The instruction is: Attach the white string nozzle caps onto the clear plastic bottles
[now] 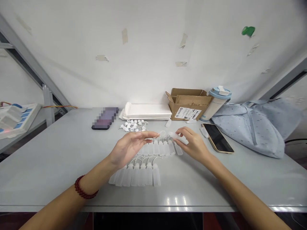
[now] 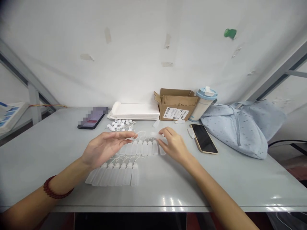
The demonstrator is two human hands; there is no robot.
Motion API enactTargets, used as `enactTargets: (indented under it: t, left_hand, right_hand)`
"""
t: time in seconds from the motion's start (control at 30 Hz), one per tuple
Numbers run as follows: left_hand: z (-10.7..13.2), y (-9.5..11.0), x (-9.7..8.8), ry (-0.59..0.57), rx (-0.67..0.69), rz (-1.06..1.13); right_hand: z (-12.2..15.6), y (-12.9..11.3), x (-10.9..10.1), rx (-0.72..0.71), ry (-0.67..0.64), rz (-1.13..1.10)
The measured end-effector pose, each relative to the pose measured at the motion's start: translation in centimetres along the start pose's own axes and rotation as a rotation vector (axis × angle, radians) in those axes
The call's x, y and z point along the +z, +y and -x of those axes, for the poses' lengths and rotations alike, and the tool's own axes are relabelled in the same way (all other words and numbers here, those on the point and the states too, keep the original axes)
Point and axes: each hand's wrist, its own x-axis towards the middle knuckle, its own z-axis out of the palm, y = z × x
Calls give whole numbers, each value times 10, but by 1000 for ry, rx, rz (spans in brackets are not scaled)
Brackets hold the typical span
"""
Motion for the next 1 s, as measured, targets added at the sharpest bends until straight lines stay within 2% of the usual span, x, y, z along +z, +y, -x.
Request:
enactTargets:
  t: [0.13, 0.63, 1.0]
  left_hand:
    - [4, 4, 4, -7, 10, 9]
    - [2, -2, 1, -15, -32, -10]
    - [1, -3, 3, -26, -39, 20]
  right_hand:
    - [3, -13, 5, -53, 30, -43]
    - [6, -24, 10, -110, 62, -88]
    - [8, -25, 10, -80, 78, -67]
